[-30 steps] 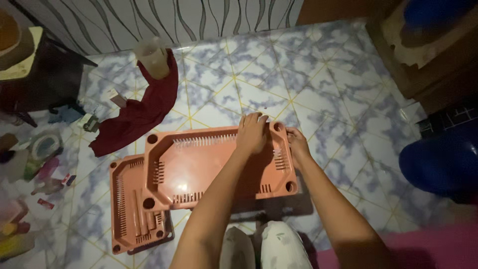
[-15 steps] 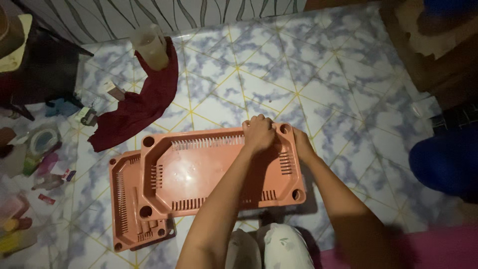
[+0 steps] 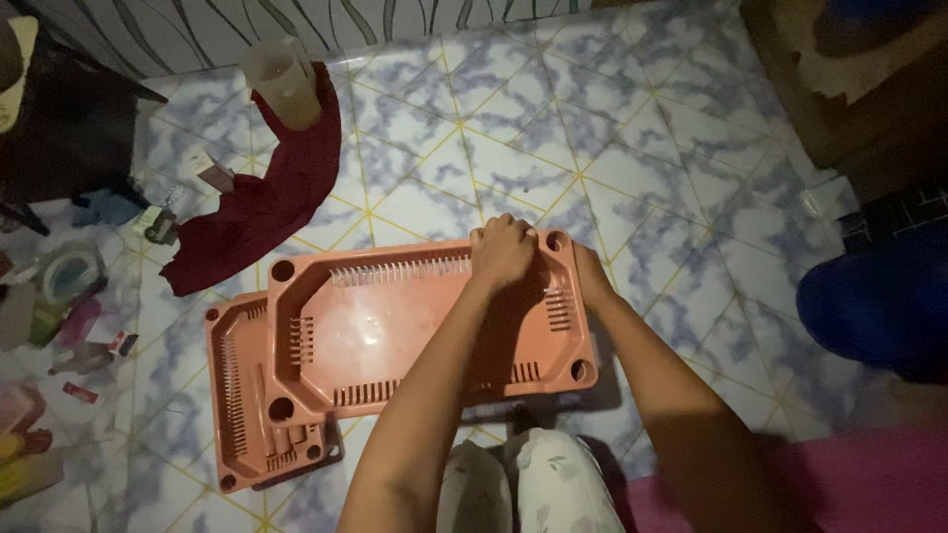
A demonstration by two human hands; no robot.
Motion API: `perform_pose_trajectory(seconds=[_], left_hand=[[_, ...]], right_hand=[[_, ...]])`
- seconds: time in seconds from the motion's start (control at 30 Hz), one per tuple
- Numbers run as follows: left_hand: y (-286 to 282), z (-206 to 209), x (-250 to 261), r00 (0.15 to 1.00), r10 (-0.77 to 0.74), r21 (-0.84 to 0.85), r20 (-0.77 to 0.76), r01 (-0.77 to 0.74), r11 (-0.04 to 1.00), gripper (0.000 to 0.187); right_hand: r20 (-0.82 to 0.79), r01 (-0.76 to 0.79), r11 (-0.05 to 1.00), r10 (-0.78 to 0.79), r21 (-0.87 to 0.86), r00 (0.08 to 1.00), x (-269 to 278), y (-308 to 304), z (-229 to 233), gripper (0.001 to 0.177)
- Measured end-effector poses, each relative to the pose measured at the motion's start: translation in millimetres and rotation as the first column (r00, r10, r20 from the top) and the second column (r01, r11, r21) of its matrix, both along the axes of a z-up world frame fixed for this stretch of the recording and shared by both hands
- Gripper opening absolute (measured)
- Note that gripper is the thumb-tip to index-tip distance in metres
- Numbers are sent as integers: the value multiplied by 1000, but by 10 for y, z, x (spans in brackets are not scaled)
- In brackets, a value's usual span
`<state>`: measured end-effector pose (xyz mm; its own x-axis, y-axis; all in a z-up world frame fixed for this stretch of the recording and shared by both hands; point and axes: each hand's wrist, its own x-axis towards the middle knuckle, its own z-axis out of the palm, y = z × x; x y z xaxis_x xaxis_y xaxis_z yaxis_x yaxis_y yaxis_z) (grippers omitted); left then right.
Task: The person assembles a pink plastic stool by inserting cylindrical legs into the underside of the seat. They repeatedly insert and remove the legs, adjusting their positions and stacking the seat components during the process.
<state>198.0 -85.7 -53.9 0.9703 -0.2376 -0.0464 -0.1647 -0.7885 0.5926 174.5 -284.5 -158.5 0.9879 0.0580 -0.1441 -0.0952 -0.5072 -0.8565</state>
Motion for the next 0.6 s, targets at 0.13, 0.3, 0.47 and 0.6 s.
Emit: perform_pose_trajectory(seconds=[0.13,0.3,0.47,0.6], left_hand=[[279,161,-143,979,117,-170,169,-88,982,35],[906,495,-502,944,247,-131,219,-222,966,44],[1431,564,-854,943,260,128,206,-289,949,28],[1695,504,-1005,910,289,60,296,-320,945,37]], right_hand=[[118,-115,983,98,145,988,9,20,46,42],[260,203,979,-205,35,944,-141,-65,350,26],[293,355,856,-254,-376,922,-378,138,1014,32],[406,326,838,-139,-438,903,-599,560,1402,19]])
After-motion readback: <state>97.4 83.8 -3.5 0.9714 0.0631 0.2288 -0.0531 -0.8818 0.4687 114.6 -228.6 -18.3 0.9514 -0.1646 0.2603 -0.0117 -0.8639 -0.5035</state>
